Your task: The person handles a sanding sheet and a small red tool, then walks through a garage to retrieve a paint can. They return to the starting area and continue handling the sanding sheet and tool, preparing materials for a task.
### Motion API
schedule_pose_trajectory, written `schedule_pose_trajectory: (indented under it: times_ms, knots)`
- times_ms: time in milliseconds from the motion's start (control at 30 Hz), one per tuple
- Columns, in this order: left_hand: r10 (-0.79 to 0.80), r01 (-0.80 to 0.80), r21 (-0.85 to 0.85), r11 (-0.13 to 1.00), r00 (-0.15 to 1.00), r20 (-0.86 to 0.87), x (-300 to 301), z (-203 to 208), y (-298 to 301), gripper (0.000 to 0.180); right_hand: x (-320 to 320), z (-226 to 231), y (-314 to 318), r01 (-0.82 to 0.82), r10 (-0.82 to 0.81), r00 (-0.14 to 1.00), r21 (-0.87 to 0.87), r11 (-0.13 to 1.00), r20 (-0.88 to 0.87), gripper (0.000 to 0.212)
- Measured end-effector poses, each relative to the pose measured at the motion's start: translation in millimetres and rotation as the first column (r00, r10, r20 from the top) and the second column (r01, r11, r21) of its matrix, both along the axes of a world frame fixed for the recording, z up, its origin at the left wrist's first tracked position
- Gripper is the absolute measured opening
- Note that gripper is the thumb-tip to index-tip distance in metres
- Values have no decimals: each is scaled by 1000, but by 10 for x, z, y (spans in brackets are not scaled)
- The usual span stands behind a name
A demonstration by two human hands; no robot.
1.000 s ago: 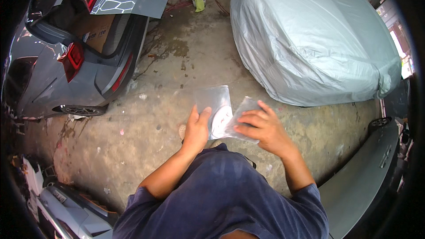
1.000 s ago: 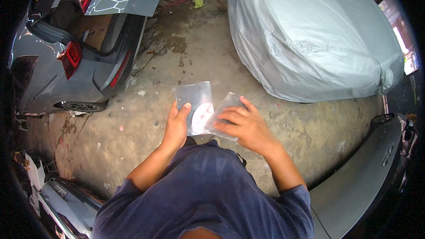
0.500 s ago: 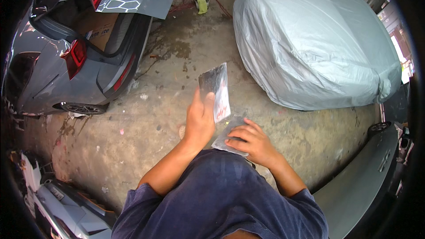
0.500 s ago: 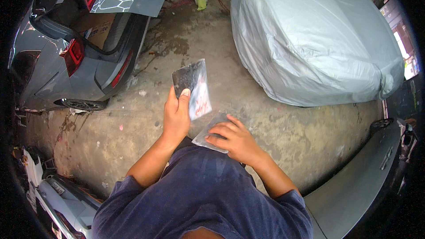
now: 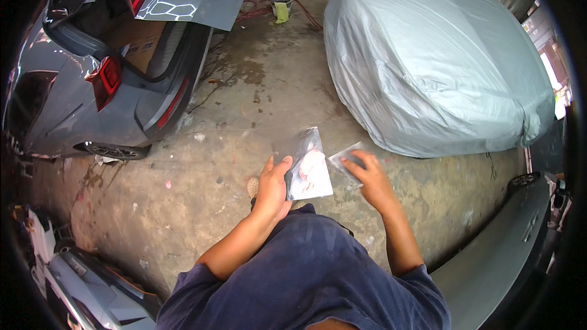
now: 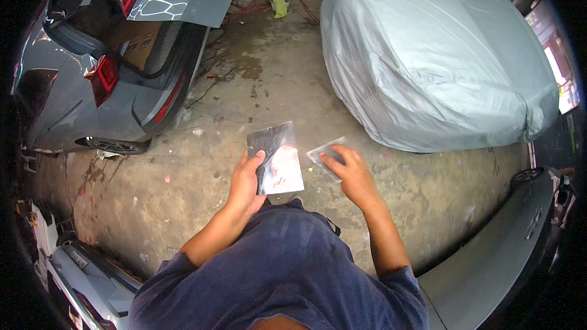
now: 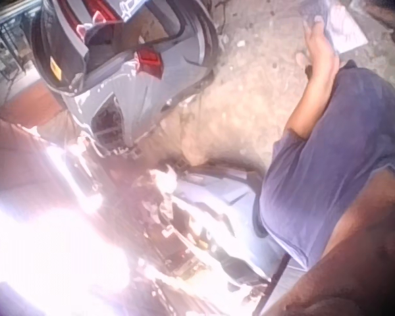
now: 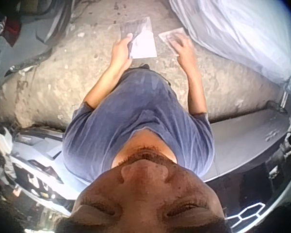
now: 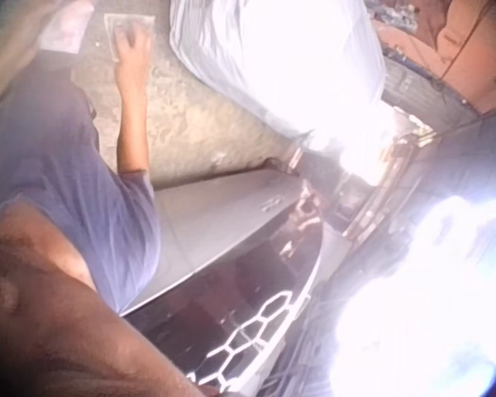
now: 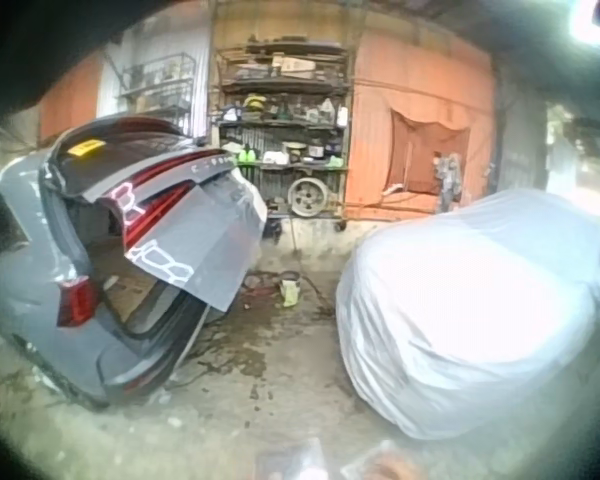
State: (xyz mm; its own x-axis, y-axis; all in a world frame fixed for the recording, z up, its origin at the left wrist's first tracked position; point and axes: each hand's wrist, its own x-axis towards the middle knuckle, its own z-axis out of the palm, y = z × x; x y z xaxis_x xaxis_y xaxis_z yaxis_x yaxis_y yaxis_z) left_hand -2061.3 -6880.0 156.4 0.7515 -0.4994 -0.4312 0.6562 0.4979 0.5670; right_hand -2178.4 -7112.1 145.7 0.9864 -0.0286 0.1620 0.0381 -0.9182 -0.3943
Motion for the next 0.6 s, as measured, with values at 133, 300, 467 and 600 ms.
schedule_pose_trajectory:
  times_ms: [133, 300, 467, 600]
  knots:
    - [61, -71, 67, 995, 989, 134, 10, 146, -59, 45, 129, 448, 358, -234, 249, 930, -86, 968, 272, 53]
    - [8, -45, 100, 994, 941, 338, 42, 130, -6, 38, 205, 793, 150, -154, 191, 935, -142, 978, 300, 44]
    - [-163, 29, 279, 960, 867, 471, 93, 171, -23, 34, 209, 950, 167, -284, 317, 937, -211, 935, 145, 45]
    - [-393, 113, 454, 884, 705, 590, 40, 269, -59, 37, 326, 1010, 270, -257, 303, 936, -241, 936, 177, 36]
